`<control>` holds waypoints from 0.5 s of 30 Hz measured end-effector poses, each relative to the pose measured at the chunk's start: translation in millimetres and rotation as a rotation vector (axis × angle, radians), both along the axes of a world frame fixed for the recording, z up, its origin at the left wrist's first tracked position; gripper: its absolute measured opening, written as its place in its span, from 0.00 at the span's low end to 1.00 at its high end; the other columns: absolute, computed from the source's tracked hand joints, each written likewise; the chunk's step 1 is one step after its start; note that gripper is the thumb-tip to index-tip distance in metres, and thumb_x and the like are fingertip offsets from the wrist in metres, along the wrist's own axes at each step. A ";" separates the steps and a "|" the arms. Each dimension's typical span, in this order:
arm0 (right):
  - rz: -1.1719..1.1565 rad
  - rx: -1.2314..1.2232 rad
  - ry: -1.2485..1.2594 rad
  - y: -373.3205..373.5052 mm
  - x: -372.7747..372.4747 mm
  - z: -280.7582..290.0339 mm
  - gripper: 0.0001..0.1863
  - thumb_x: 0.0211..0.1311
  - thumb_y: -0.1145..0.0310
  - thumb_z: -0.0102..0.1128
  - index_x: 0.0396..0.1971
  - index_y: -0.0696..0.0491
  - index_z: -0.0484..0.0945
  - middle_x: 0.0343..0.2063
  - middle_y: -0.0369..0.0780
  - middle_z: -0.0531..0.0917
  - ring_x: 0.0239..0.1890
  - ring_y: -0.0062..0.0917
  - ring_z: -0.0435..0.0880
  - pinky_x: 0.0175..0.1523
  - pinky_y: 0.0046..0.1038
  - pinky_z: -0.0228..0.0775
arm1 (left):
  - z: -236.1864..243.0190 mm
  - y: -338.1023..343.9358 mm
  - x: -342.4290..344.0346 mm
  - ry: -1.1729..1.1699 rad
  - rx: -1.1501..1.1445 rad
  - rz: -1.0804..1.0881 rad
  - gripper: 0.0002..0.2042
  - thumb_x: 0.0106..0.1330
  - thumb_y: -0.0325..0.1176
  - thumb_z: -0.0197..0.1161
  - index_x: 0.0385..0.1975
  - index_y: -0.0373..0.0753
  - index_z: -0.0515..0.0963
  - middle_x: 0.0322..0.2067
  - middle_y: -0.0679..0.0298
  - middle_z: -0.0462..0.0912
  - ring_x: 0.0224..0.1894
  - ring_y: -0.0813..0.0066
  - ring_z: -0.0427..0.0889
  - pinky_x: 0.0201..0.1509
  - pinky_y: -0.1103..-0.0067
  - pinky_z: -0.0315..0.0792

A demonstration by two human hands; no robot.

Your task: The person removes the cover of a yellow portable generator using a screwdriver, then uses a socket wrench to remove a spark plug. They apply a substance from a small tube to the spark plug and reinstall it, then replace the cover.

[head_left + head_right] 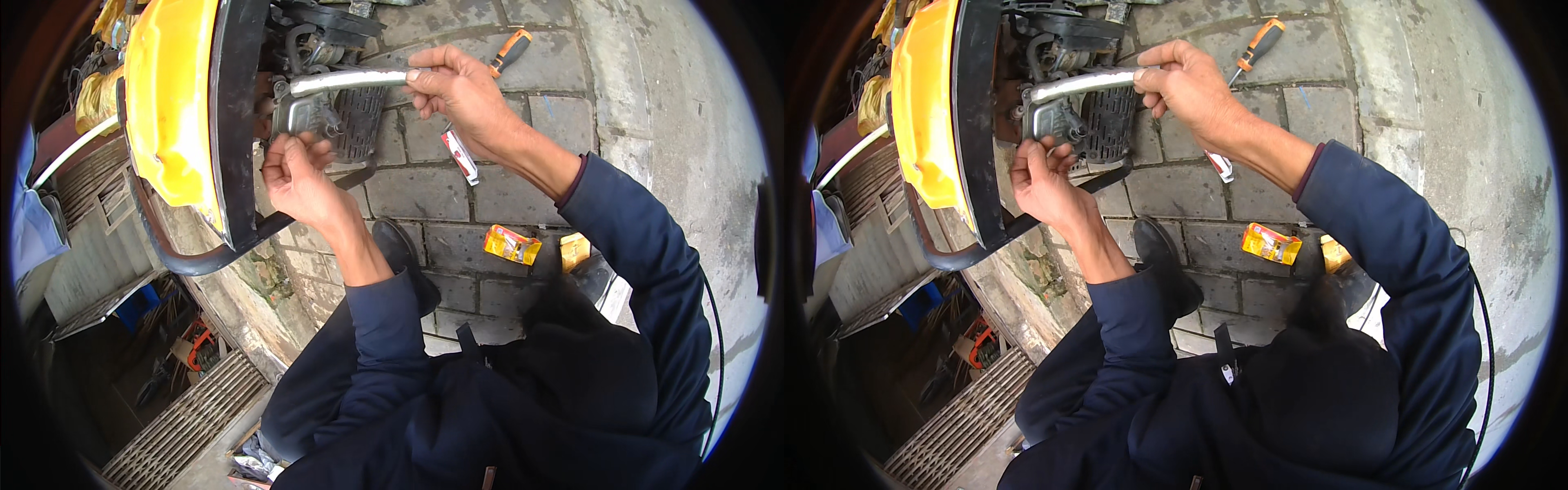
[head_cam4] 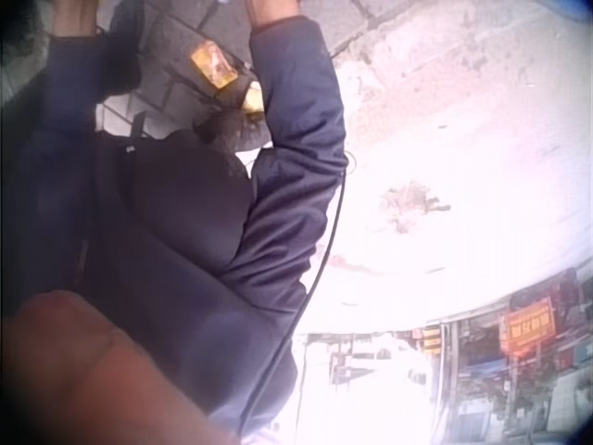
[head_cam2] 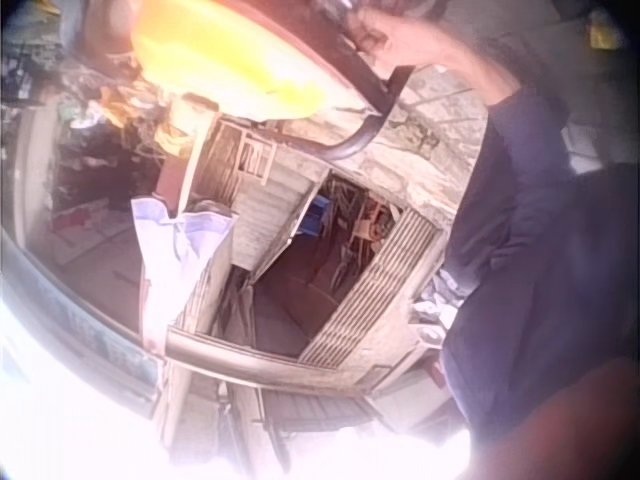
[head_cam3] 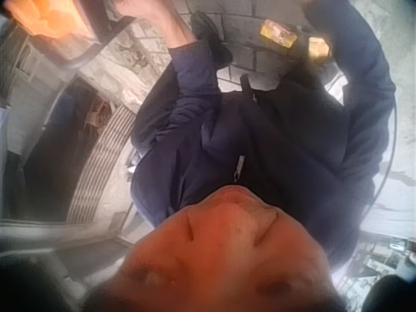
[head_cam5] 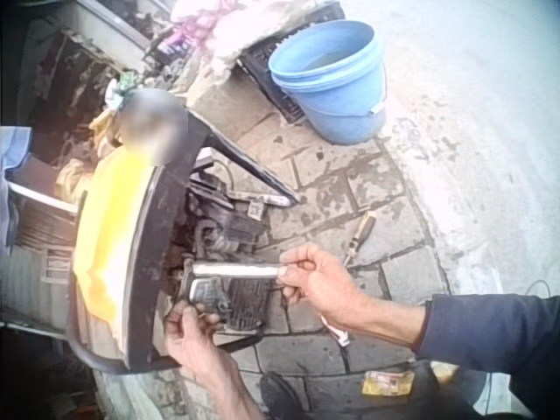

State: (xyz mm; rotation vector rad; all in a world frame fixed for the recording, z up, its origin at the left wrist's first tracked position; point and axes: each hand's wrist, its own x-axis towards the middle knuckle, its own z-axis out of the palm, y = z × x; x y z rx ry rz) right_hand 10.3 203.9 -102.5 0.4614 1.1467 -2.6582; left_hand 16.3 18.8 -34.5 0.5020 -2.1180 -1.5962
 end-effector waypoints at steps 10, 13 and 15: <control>0.161 -0.212 0.052 59.7 -1.8 -39.0 0.14 0.70 0.71 0.63 0.51 0.60 0.75 0.36 0.43 0.84 0.32 0.20 0.81 0.38 0.23 0.76 | 10.3 -3.9 -47.1 0.064 -0.727 -0.156 0.24 0.67 0.28 0.66 0.64 0.31 0.75 0.57 0.52 0.83 0.57 0.61 0.81 0.66 0.69 0.70; 0.183 -0.146 0.024 95.4 0.1 -56.1 0.12 0.70 0.70 0.63 0.48 0.58 0.75 0.35 0.42 0.84 0.29 0.17 0.82 0.34 0.19 0.76 | 13.7 -8.5 -57.8 -0.025 -0.767 -0.092 0.20 0.69 0.34 0.65 0.59 0.35 0.80 0.53 0.53 0.85 0.52 0.61 0.83 0.59 0.69 0.74; 0.178 -0.071 -0.004 113.5 4.0 -67.0 0.10 0.70 0.70 0.63 0.46 0.56 0.76 0.33 0.41 0.84 0.26 0.15 0.81 0.31 0.16 0.74 | 10.8 -11.4 -62.2 -0.012 -0.806 -0.053 0.17 0.70 0.36 0.64 0.54 0.36 0.83 0.48 0.55 0.87 0.47 0.61 0.85 0.54 0.68 0.76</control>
